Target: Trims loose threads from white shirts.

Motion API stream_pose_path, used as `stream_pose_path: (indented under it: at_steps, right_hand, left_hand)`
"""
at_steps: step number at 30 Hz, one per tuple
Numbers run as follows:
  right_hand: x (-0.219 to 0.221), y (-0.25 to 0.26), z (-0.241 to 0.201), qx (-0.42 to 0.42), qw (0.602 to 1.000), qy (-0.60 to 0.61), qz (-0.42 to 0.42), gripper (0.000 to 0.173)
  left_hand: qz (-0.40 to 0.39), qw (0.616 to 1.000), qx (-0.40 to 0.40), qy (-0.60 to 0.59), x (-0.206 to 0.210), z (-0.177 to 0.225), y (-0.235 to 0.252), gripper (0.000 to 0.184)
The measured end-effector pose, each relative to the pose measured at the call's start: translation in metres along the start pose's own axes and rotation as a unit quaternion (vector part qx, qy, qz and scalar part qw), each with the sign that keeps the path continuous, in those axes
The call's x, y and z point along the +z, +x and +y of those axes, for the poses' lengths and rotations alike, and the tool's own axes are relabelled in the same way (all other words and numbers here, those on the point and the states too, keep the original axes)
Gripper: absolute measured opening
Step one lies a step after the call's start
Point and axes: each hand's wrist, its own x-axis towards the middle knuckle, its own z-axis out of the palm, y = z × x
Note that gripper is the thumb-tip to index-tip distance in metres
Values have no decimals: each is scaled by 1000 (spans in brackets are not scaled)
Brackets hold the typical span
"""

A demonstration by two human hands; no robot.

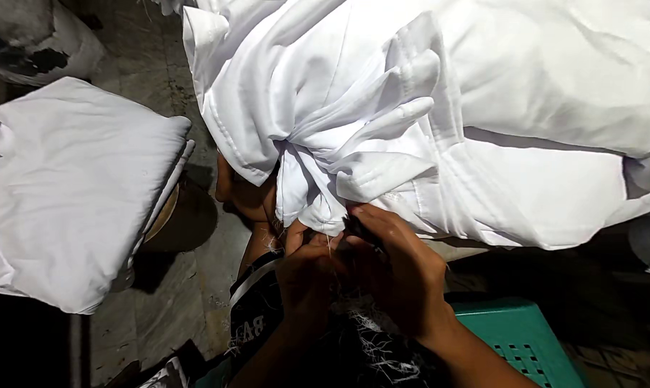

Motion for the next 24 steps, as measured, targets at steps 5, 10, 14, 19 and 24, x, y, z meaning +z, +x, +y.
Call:
stream_pose_path:
  at_steps: [5, 10, 14, 19, 24]
  right_hand:
    - [2, 0, -4, 20, 1000, 14, -3, 26]
    - [3, 0, -2, 18, 1000, -12, 15, 21]
    - [-2, 3, -1, 29, 998, -46, 10, 22]
    - [-5, 2, 4, 19, 999, -41, 4, 25]
    - [-18, 7, 16, -45, 995, -89, -8, 29]
  left_hand:
    - [-12, 1000, 5, 13, 3, -2, 0, 21]
    - [6, 1000, 3, -3, 4, -4, -2, 20]
    - [-8, 1000, 12, -23, 3, -3, -4, 18]
    - [-35, 998, 15, -47, -1, 2, -1, 16]
    - [-25, 998, 38, 36, -4, 7, 4, 25]
